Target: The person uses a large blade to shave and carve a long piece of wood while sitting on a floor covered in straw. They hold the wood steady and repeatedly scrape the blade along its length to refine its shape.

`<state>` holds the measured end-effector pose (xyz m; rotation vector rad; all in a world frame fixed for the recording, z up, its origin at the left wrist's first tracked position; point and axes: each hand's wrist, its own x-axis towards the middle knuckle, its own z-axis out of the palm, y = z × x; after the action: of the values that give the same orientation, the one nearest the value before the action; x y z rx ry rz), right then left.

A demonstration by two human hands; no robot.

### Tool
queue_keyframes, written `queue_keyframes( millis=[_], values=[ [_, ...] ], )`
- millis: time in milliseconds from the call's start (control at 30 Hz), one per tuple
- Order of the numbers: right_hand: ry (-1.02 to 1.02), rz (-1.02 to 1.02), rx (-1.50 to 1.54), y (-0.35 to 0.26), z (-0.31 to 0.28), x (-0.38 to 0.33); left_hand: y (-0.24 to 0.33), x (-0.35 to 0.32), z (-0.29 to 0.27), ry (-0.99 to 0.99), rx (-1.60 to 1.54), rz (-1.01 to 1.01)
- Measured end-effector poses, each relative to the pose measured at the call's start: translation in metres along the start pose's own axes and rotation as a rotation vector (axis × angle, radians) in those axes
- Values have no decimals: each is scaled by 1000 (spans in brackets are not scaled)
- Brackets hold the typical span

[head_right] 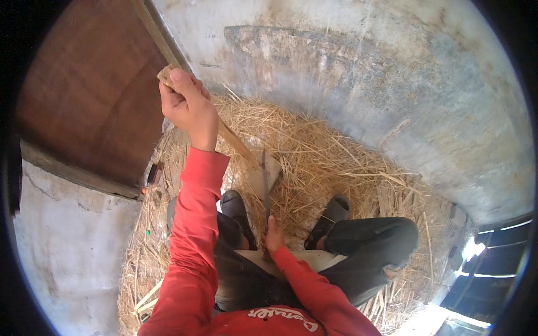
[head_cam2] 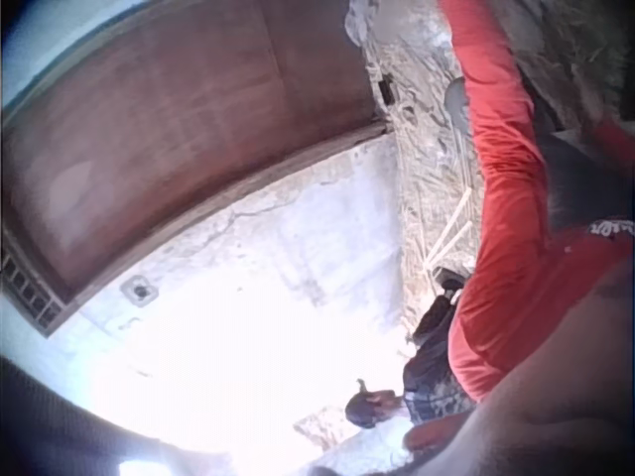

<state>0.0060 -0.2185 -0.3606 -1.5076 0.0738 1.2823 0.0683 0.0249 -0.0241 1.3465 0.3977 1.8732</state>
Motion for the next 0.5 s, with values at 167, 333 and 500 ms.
queue_keyframes(
  millis=[167,333,500],
  values=[
    [-95,-248,207,-145,21,-76,-3,-1,-8,8,31,7],
    [-183,-775,523,-170,27,-83,-2,-1,-8,-16,37,-9],
    [10,96,-10,-17,-7,-10,-2,-1,-1,-8,22,2]
  ],
)
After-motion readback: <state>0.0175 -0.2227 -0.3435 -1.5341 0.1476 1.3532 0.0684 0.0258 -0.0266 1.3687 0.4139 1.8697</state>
